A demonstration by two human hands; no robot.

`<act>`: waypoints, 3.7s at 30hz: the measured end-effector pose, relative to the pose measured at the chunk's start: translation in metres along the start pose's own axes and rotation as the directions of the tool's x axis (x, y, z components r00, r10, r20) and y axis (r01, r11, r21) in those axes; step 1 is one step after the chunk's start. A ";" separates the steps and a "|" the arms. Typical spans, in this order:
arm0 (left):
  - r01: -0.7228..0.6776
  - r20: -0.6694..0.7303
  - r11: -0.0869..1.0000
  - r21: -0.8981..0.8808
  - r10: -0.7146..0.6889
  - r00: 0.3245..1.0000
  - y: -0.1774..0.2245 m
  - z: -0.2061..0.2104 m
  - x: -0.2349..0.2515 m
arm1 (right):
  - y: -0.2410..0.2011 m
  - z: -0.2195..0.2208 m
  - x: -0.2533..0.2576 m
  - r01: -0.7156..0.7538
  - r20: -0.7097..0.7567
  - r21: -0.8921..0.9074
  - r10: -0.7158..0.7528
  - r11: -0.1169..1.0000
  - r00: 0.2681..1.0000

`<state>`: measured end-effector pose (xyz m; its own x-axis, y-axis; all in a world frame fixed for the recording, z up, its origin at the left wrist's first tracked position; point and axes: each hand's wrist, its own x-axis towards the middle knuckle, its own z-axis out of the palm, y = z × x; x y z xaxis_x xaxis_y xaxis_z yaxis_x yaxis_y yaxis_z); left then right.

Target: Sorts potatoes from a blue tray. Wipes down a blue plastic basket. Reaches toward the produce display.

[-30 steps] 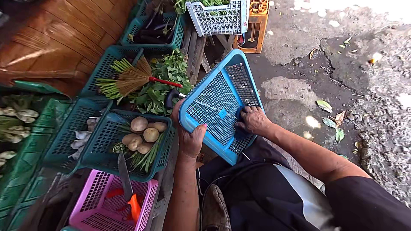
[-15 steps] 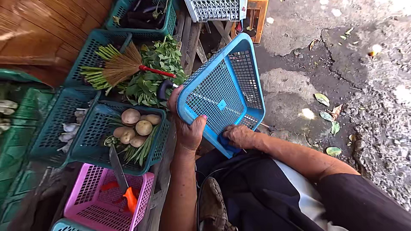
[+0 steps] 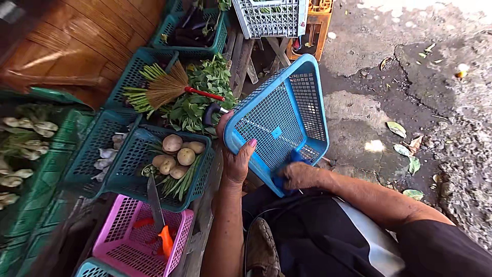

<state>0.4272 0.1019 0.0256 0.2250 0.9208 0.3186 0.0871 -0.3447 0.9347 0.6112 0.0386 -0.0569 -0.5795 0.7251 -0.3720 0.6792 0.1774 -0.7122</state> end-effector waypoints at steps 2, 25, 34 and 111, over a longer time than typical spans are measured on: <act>-0.020 0.015 1.000 -0.012 0.020 1.000 -0.002 -0.004 -0.001 | -0.017 -0.013 -0.002 0.114 0.026 0.171 -0.120 0.979 0.992; -0.102 -0.050 0.995 0.021 0.103 0.993 -0.011 0.001 0.011 | -0.031 -0.048 -0.017 0.174 -0.461 0.068 -0.124 0.982 0.879; -0.200 0.056 0.959 0.199 0.193 0.980 0.029 0.025 -0.005 | -0.107 -0.103 -0.010 0.231 -0.751 -0.621 -0.653 0.749 0.098; -0.034 0.276 0.995 0.089 0.008 0.961 0.021 -0.086 -0.026 | 0.009 -0.145 -0.049 0.019 -0.946 -0.240 -0.238 0.970 0.222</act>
<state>0.3401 0.0860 0.0507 0.4844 0.8320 0.2704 0.1656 -0.3907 0.9055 0.7106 0.1011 0.0411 0.1355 0.7476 0.6502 0.7566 0.3457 -0.5550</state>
